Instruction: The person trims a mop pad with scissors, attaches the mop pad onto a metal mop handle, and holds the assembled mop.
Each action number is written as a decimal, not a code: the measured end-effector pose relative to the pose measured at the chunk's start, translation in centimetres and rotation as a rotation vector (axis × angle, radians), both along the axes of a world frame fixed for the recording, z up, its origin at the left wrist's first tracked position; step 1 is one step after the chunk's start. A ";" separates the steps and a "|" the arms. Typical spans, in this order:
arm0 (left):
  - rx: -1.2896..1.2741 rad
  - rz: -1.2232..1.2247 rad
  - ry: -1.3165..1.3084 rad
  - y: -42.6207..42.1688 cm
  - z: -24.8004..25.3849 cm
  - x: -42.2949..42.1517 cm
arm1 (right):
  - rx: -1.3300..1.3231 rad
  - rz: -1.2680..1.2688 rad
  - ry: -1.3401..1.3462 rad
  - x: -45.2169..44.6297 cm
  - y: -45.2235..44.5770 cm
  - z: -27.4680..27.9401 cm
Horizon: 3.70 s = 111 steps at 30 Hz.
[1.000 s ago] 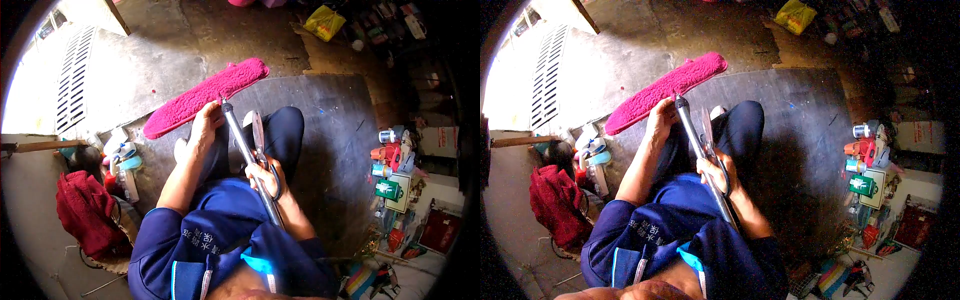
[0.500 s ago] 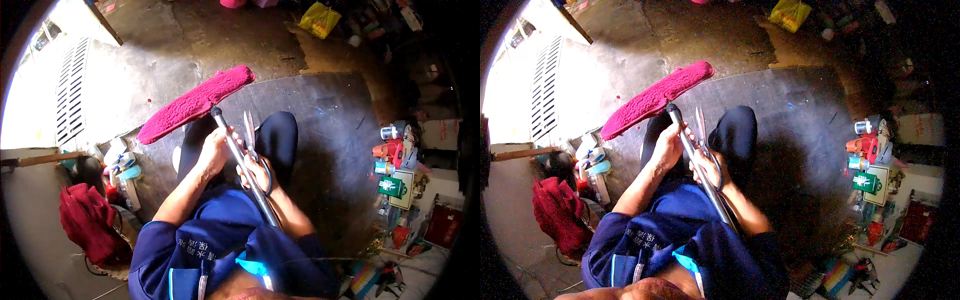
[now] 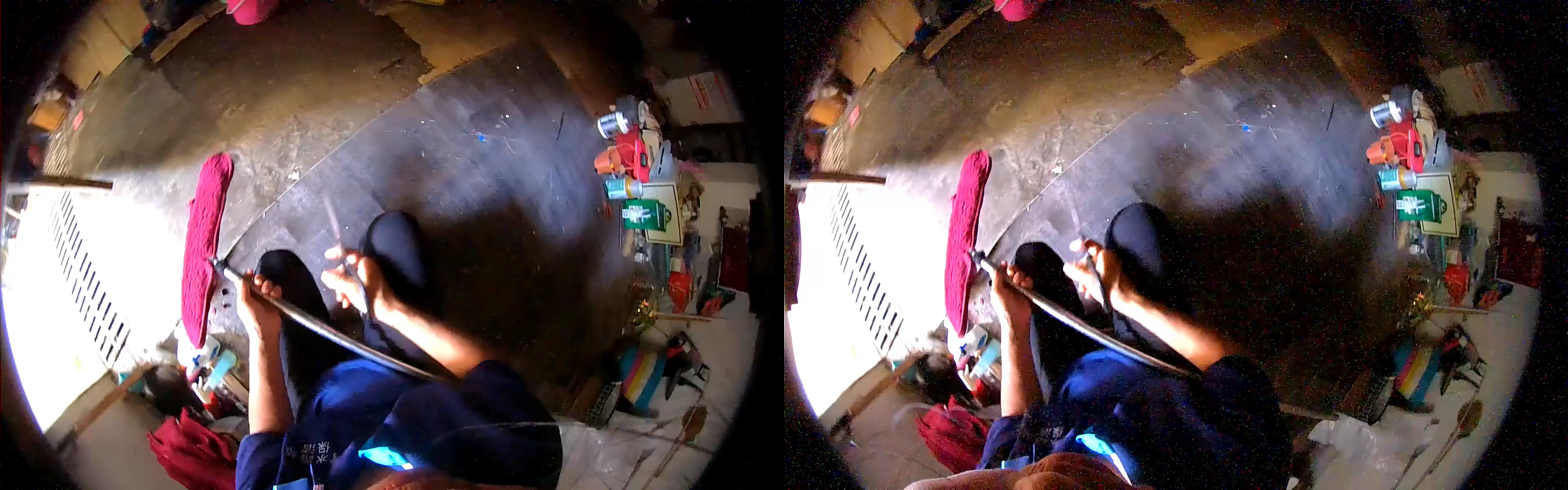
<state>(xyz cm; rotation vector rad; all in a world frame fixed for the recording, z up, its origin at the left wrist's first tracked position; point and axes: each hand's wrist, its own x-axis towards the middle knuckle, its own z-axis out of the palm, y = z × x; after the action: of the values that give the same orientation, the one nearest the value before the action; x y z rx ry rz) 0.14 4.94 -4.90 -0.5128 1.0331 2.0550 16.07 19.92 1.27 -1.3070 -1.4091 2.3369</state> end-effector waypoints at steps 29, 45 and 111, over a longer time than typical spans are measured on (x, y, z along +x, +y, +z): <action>-0.745 -0.440 -0.201 3.5 12.7 -2.1 | 0.212 -0.169 -0.260 -2.5 -2.0 0.8; -0.466 -0.901 -0.004 13.4 30.6 3.5 | 0.631 -0.179 -0.646 16.1 -1.6 15.0; -0.023 -2.179 0.015 73.5 43.9 62.3 | -0.082 -0.975 -0.821 51.9 37.1 21.9</action>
<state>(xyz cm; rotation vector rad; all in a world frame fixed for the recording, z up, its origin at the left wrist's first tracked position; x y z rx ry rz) 62.47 78.40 39.01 0.5558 0.7811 0.0648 67.99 57.03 23.15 -2.3878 -0.4744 1.2429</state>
